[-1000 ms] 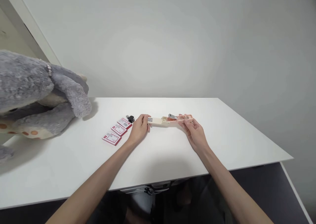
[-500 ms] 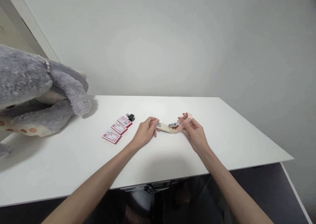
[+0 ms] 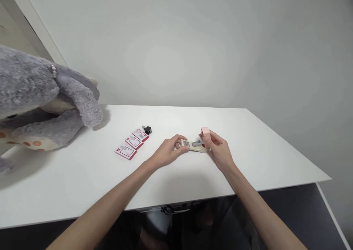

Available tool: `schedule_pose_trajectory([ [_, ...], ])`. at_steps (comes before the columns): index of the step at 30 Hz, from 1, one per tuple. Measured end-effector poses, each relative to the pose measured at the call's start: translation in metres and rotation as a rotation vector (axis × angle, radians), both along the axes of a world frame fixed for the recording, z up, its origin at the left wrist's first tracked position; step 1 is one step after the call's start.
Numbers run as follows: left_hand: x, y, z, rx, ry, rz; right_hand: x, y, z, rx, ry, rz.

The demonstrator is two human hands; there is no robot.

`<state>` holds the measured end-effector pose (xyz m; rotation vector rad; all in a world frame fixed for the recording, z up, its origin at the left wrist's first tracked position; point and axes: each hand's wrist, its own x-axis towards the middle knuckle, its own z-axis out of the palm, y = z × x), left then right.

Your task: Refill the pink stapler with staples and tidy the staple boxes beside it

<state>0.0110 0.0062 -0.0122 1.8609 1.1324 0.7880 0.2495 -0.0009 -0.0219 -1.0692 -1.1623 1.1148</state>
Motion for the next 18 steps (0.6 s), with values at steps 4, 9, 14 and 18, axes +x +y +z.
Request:
schedule_pose_trajectory([
  [4, -0.001, 0.0, -0.003, 0.023, 0.028, -0.009, -0.001, -0.001, 0.001, 0.011, -0.074, 0.035],
  [9, -0.002, -0.001, -0.003, 0.042, 0.038, -0.015, -0.004, -0.003, 0.002, 0.017, -0.108, 0.022],
  [14, -0.003, -0.001, -0.003, 0.063, 0.053, -0.041, -0.008, -0.007, 0.005, 0.011, -0.262, 0.055],
  [18, -0.003, -0.001, -0.003, 0.072, 0.064, -0.042, -0.011, -0.01, 0.007, 0.005, -0.319, 0.045],
])
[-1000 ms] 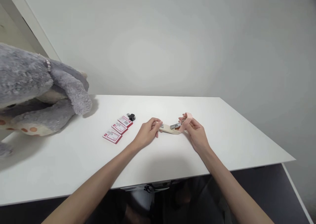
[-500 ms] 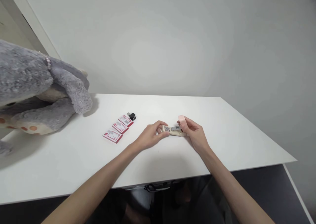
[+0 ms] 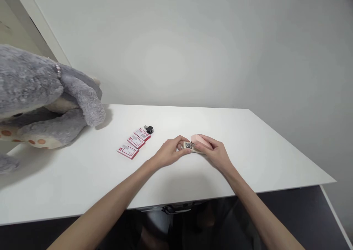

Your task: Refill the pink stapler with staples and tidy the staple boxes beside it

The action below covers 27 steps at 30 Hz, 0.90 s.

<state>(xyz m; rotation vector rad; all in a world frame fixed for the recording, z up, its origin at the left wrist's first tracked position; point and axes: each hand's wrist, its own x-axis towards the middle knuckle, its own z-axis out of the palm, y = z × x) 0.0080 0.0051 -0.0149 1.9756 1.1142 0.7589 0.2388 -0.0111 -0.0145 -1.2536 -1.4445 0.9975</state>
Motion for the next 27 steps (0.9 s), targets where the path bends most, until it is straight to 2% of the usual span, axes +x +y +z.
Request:
schedule_pose_trajectory([
  [10, 0.001, 0.004, -0.002, -0.037, -0.038, 0.026, -0.001, 0.001, -0.004, 0.019, -0.052, 0.033],
  [16, 0.002, 0.003, 0.002, -0.031, -0.076, 0.097, -0.002, 0.003, -0.002, 0.033, -0.022, 0.066],
  [18, 0.003, 0.001, 0.004, 0.03, -0.056, 0.13, -0.001, 0.004, -0.002, 0.035, -0.001, 0.051],
  [21, 0.003, -0.003, 0.005, 0.237, 0.048, 0.241, 0.001, 0.005, -0.004, 0.045, 0.017, 0.019],
  [24, -0.003, -0.009, 0.005, 0.481, 0.268, 0.342, 0.002, 0.006, -0.004, 0.052, 0.019, -0.017],
  [27, -0.017, -0.017, 0.005, 0.619, 0.482, 0.403, 0.003, 0.006, -0.004, 0.066, 0.011, -0.043],
])
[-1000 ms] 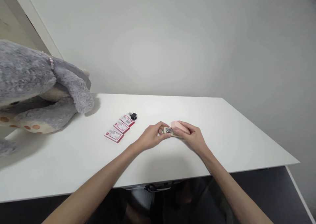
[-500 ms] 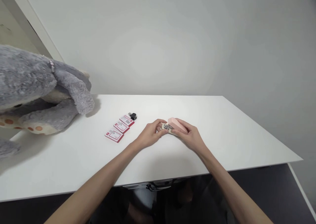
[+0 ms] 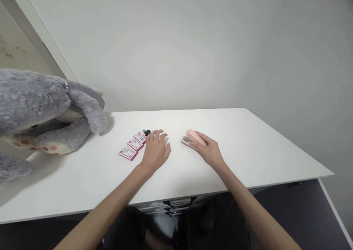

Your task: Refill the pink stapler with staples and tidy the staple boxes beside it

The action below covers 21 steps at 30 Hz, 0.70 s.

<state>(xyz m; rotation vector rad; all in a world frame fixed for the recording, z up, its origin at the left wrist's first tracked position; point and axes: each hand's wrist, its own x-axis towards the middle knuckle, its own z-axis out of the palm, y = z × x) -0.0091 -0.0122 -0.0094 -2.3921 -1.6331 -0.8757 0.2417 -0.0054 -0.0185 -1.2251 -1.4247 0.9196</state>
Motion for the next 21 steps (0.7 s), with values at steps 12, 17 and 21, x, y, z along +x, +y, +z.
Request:
schedule_pose_trajectory([
  [12, -0.087, -0.046, 0.001, -0.148, 0.214, 0.315, 0.004, 0.003, -0.009, 0.042, -0.087, -0.007],
  [17, -0.081, -0.07, -0.001, -0.198, 0.182, 0.071, 0.003, 0.0, -0.01, 0.072, -0.138, 0.013],
  [21, -0.058, -0.074, 0.004, -0.218, 0.165, -0.158, -0.002, -0.01, -0.01, 0.103, -0.152, 0.123],
])
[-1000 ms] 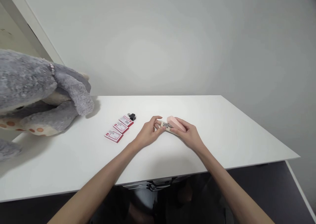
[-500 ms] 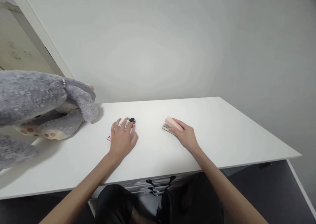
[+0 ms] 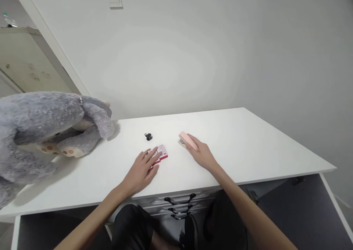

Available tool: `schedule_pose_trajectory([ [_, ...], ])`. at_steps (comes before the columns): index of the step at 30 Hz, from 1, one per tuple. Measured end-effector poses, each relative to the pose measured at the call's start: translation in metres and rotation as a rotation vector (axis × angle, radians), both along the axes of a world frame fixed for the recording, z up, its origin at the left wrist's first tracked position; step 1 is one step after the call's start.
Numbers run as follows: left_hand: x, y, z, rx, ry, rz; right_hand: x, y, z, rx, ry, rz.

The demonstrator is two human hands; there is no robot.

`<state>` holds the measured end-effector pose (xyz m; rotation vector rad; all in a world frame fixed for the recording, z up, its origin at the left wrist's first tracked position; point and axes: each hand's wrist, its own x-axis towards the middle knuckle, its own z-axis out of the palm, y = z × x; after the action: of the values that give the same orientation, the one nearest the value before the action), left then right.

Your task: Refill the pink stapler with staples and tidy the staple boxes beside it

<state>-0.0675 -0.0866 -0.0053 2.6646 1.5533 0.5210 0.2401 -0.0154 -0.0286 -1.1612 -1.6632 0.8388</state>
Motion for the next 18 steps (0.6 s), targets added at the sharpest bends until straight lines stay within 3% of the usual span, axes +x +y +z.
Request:
schedule_pose_trajectory([
  [4, 0.03, 0.016, 0.004, -0.038, -0.043, -0.133, -0.005, -0.012, 0.001, -0.059, -0.014, 0.094],
  [9, 0.052, 0.034, 0.006, -0.099, -0.086, -0.197, -0.009, -0.025, 0.003, -0.146, -0.011, 0.093],
  [18, 0.044, 0.034, -0.004, -0.171, -0.395, -0.032, -0.01, -0.032, 0.002, -0.137, 0.016, 0.086],
])
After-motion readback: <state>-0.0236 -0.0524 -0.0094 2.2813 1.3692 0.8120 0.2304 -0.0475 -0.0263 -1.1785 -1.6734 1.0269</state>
